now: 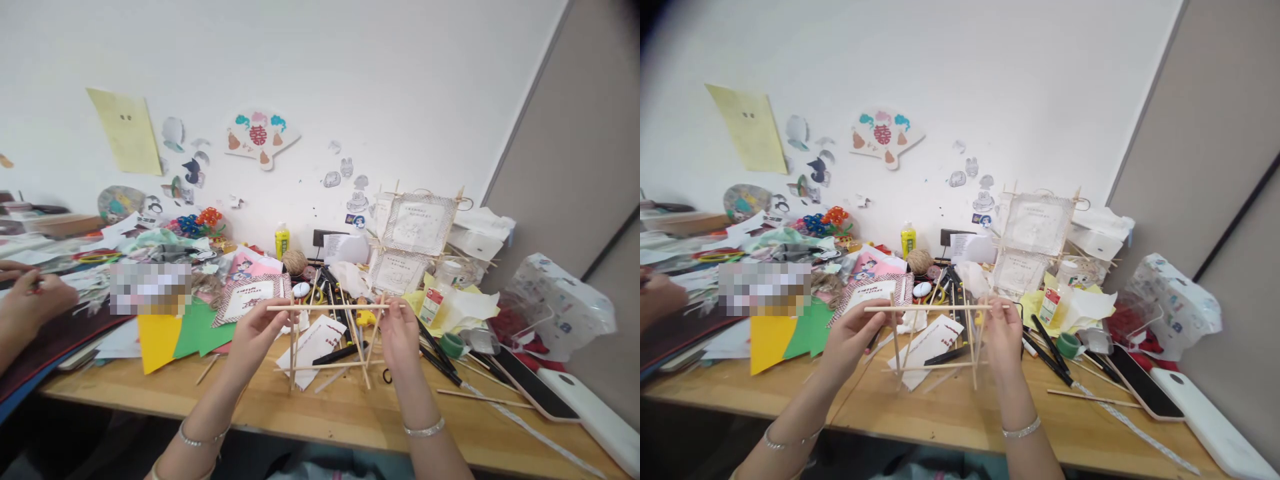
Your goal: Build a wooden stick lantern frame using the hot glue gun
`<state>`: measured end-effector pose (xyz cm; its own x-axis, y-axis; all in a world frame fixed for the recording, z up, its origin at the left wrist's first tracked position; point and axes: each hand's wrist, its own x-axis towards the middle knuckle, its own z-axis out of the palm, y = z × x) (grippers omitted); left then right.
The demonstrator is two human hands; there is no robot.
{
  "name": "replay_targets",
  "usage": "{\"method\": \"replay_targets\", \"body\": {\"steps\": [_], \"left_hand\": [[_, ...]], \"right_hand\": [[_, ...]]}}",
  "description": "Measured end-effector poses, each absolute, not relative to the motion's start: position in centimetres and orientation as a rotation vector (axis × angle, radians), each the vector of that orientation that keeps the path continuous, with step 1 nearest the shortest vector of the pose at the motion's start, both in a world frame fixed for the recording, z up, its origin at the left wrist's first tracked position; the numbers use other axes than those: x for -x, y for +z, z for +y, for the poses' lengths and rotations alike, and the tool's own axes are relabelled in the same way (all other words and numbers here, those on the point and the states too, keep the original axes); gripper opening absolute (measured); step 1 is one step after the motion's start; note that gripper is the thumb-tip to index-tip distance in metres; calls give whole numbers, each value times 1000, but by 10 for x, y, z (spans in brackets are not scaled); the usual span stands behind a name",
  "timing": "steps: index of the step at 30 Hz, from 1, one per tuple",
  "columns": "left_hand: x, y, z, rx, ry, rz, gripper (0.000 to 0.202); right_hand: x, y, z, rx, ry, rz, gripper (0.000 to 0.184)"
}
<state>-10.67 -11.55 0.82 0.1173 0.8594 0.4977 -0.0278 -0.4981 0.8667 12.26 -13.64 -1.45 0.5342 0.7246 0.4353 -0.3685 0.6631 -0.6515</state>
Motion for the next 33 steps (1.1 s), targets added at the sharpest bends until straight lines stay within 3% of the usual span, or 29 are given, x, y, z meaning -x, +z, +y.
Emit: {"method": "replay_targets", "body": {"steps": [33], "left_hand": [[109, 13, -109, -1644, 1386, 883, 43]], "right_hand": [[-136, -16, -136, 680, 610, -811, 23]]}}
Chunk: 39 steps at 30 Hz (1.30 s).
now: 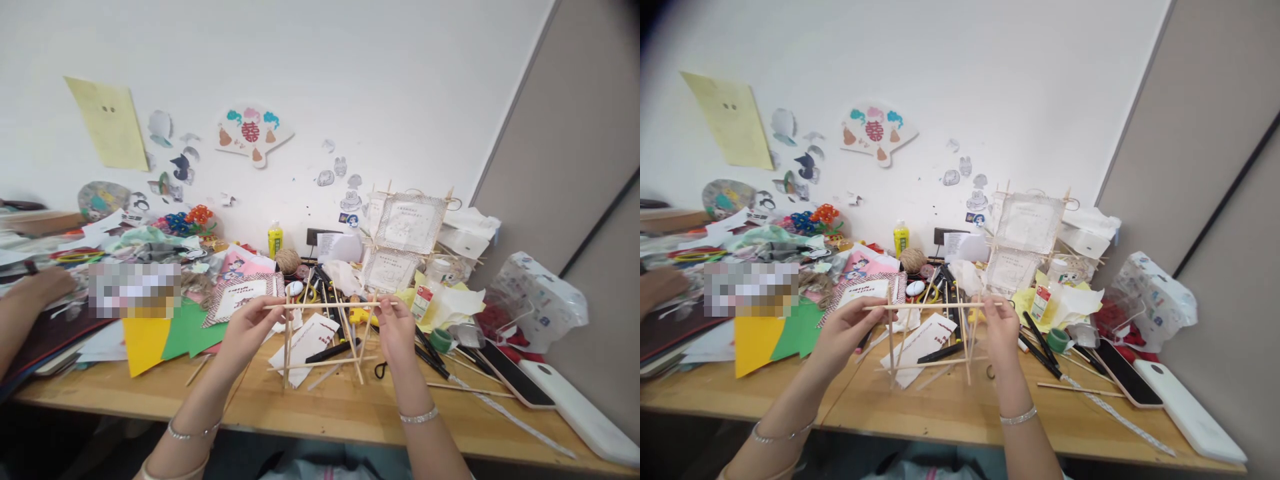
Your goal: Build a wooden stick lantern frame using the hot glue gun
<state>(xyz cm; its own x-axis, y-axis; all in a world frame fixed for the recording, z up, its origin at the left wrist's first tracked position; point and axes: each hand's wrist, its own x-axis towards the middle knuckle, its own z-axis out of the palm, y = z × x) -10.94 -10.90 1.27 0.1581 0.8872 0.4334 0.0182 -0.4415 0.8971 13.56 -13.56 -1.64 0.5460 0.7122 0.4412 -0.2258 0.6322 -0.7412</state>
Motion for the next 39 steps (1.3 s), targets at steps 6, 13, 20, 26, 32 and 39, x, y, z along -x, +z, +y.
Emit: {"method": "replay_targets", "body": {"steps": [6, 13, 20, 26, 32, 39], "left_hand": [[110, 12, -109, -1654, 1395, 862, 40], [109, 14, -109, -1652, 1406, 844, 37], [109, 13, -107, -1671, 1413, 851, 37], [109, 15, -109, -1673, 1410, 867, 36], [107, 19, -114, -1669, 1398, 913, 35], [113, 18, -112, -1906, 1392, 1034, 33]], "right_hand": [[-138, -20, -136, 688, 614, -822, 22], [-137, -20, -135, 657, 614, -819, 20], [-140, -23, -132, 648, 633, -834, 17], [-141, -25, -132, 656, 605, -856, 18], [-141, -24, -133, 695, 586, -869, 21], [-140, -25, -131, 689, 563, -881, 22]]}}
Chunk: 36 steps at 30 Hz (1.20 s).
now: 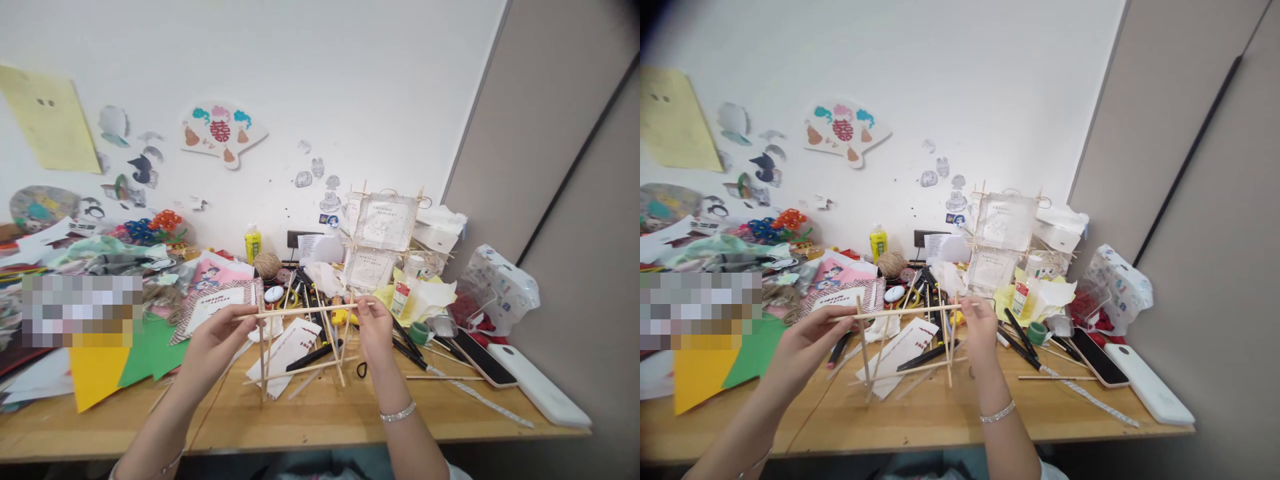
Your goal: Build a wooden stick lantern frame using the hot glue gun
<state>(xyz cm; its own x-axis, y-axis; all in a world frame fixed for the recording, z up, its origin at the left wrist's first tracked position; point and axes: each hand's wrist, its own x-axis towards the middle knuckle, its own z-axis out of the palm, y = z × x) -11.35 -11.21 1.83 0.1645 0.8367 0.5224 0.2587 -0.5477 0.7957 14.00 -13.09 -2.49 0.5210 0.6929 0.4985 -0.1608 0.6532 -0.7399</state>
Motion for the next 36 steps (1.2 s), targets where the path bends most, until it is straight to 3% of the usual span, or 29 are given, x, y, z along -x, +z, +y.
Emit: {"method": "replay_targets", "body": {"steps": [4, 7, 10, 14, 19, 29, 36], "left_hand": [[109, 21, -122, -2327, 1864, 1190, 20], [87, 29, -137, -2741, 2090, 957, 15], [51, 38, -147, -2975, 1972, 786, 19], [9, 42, -139, -3161, 1619, 886, 15], [-8, 39, -125, -3178, 1337, 924, 30], [-9, 44, -121, -3050, 1300, 883, 24], [-8, 47, -121, -3054, 1348, 848, 23]], "right_hand": [[-139, -24, -131, 676, 563, -874, 21], [-139, -25, -131, 692, 558, -879, 22], [-140, -26, -130, 693, 555, -880, 23], [-142, -29, -128, 684, 546, -892, 23], [-144, -30, -126, 704, 512, -941, 25], [-142, -32, -125, 646, 548, -942, 19], [-156, -33, -129, 738, 518, -1040, 29]]}}
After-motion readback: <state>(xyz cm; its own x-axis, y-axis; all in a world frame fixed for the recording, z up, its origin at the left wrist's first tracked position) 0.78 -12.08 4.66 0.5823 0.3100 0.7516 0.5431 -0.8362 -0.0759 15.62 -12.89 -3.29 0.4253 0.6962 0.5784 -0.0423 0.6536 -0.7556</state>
